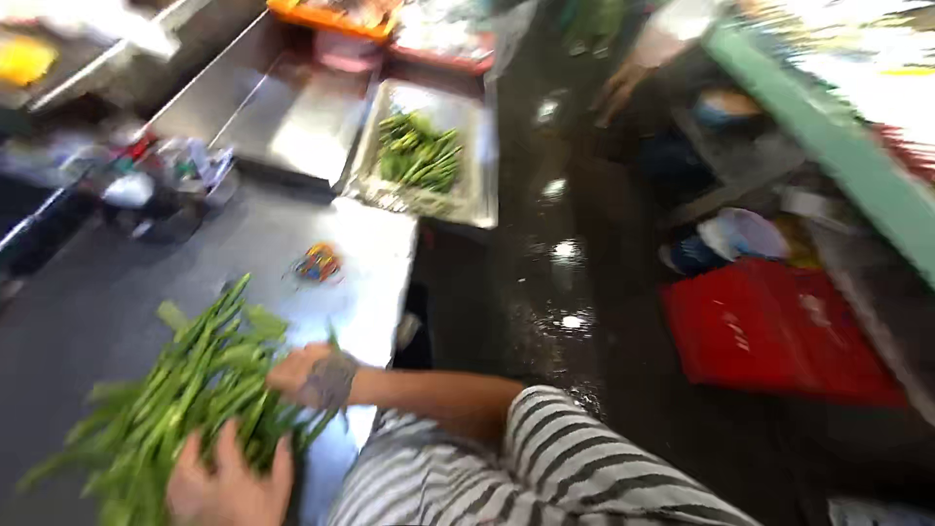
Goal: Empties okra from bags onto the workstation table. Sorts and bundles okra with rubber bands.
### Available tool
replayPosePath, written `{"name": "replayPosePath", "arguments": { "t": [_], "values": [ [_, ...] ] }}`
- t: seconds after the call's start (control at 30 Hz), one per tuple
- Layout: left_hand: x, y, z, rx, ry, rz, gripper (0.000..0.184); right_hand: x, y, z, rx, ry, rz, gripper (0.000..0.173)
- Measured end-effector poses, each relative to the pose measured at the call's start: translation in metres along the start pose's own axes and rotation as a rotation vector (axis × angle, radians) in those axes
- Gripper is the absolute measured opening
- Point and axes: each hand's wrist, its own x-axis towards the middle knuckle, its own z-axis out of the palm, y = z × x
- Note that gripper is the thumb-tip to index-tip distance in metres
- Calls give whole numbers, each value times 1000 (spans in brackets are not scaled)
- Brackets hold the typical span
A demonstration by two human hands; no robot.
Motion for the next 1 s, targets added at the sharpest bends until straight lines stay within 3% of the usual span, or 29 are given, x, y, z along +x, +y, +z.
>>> {"name": "replayPosePath", "arguments": {
  "t": [0.1, 0.17, 0.23, 0.37, 0.43, 0.5, 0.63, 0.7, 0.8, 0.9, 1.0],
  "values": [
    [18, 20, -8, -69, -1, -4, 72, 8, 4, -29, 399, -113, -155, 28],
    [26, 24, -5, -111, -43, -20, 54, 11, 8, -32, 615, -93, -258, 33],
    [33, 24, -7, -242, -81, -92, 38, 12, 16, -42, 724, -44, -171, 40],
    [23, 6, -11, -905, -25, -359, 31, -2, 53, -53, 519, 99, 186, 39],
    [12, -10, -13, -1279, -32, -474, 27, -14, 68, -44, 402, 87, 266, 32],
    [-1, -25, -16, -1484, -2, -550, 27, -27, 68, -27, 340, -7, 305, 26],
    [-16, -37, -23, -1605, 64, -651, 27, -43, 39, 15, 133, -350, 435, 49],
    [-19, -34, -22, -1613, 81, -705, 21, -41, 23, 27, 2, -441, 503, 52],
    [-19, -24, -21, -1601, 3, -738, 19, -36, 16, 28, -14, -431, 573, 42],
    [-19, -13, -15, -1548, -173, -708, 29, -39, 21, 11, 121, -296, 601, 35],
    [-14, 2, -3, -1522, -287, -635, 51, -46, 10, -8, 311, -204, 439, 30]
  ]
}}
